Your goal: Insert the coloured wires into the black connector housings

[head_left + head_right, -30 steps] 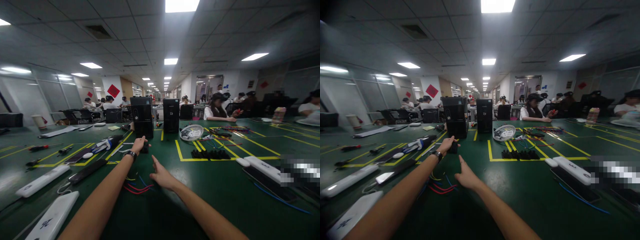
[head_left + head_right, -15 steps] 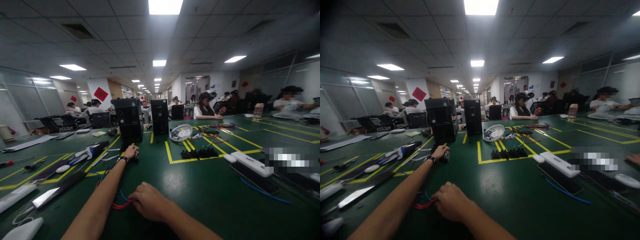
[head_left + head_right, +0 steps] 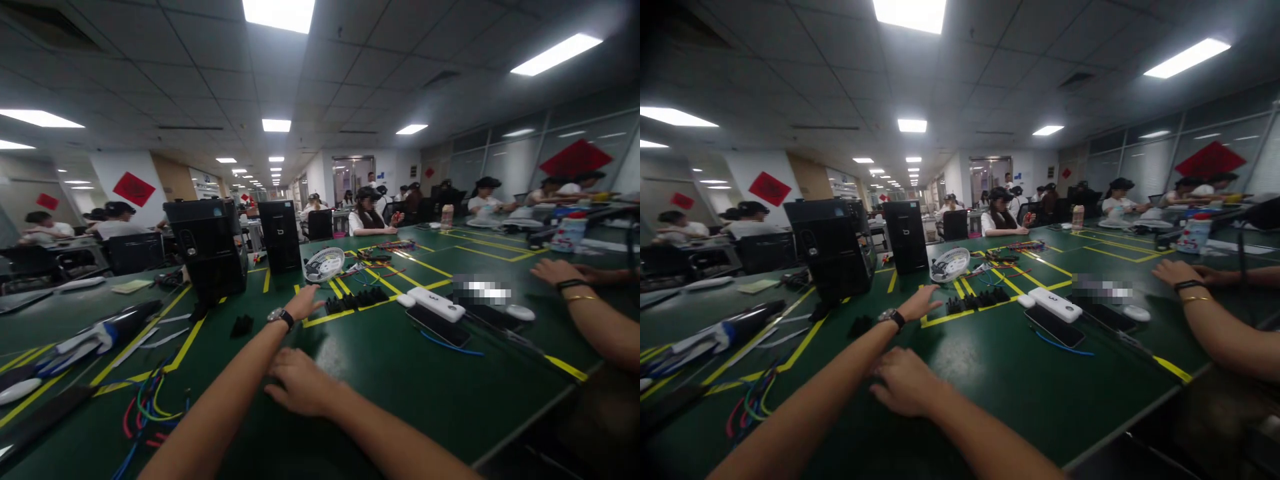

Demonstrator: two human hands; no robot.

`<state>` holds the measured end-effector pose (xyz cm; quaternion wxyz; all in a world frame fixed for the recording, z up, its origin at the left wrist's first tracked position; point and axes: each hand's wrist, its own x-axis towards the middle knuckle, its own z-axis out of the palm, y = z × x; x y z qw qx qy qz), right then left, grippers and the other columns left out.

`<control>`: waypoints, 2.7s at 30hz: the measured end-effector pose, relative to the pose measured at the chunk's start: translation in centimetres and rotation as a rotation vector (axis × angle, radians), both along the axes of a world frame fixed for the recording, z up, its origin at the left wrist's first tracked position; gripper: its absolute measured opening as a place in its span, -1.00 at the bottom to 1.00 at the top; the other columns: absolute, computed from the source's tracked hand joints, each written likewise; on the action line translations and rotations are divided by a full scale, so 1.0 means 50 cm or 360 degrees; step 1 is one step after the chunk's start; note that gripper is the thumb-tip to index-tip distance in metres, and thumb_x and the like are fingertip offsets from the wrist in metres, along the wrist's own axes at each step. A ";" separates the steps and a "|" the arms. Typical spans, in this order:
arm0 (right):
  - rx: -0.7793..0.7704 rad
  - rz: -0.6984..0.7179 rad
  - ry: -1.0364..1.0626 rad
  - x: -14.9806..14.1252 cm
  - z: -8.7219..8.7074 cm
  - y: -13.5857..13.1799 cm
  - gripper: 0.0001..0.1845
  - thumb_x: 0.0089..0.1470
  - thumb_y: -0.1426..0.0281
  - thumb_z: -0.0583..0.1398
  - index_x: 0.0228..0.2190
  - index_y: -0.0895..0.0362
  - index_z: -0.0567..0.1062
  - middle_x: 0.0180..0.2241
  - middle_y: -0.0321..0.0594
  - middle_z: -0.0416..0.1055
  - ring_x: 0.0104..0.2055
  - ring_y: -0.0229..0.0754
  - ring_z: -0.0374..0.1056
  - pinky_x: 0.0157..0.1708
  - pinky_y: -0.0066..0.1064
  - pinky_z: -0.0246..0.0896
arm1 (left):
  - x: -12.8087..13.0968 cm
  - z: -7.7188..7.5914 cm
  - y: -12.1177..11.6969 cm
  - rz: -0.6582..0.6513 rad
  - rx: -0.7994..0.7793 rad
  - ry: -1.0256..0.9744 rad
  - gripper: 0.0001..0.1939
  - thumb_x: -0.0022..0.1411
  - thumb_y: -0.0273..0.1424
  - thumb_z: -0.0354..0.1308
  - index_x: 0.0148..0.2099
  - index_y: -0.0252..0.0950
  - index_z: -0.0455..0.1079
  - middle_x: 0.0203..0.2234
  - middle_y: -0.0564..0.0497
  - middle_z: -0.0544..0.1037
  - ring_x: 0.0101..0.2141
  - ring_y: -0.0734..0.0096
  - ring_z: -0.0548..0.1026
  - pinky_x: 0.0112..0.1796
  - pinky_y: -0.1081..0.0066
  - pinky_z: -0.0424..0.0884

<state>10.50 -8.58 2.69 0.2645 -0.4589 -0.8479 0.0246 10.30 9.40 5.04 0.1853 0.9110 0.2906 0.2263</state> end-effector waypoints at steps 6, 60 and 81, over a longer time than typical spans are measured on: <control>0.0078 -0.1252 -0.0098 0.322 0.012 -0.123 -0.69 0.05 0.55 0.05 -0.18 0.18 0.48 -0.13 -0.06 0.43 -0.01 -0.05 0.23 -0.03 -0.28 0.03 | 0.107 -0.050 -0.040 0.0023 -0.0026 0.0210 -0.57 0.08 -0.29 0.17 0.00 -0.33 0.28 0.06 -0.29 0.33 0.05 0.00 0.31 -0.01 0.20 0.22; -0.0317 -0.0320 0.0607 0.101 0.038 -0.003 -0.73 0.18 0.26 0.00 -0.21 0.13 0.38 -0.54 -0.34 0.30 -0.52 -0.26 0.21 -0.49 -0.47 0.05 | -0.236 -0.104 -0.249 0.0324 -0.0827 -0.1152 -0.25 -0.15 -0.51 0.29 0.12 -0.24 0.13 -0.41 0.07 0.46 -0.41 0.41 0.42 -0.36 0.45 0.30; -0.0161 -0.0413 0.0607 0.045 -0.011 -0.018 -0.63 0.23 0.22 -0.05 -0.44 0.14 0.41 -0.52 -0.25 0.41 -0.46 -0.20 0.33 -0.43 -0.47 0.06 | -0.222 -0.090 -0.266 -0.0128 -0.1559 -0.1958 -0.35 -0.05 -0.60 0.21 0.08 -0.23 0.07 -0.06 -0.14 0.44 -0.08 0.30 0.45 0.02 0.18 0.28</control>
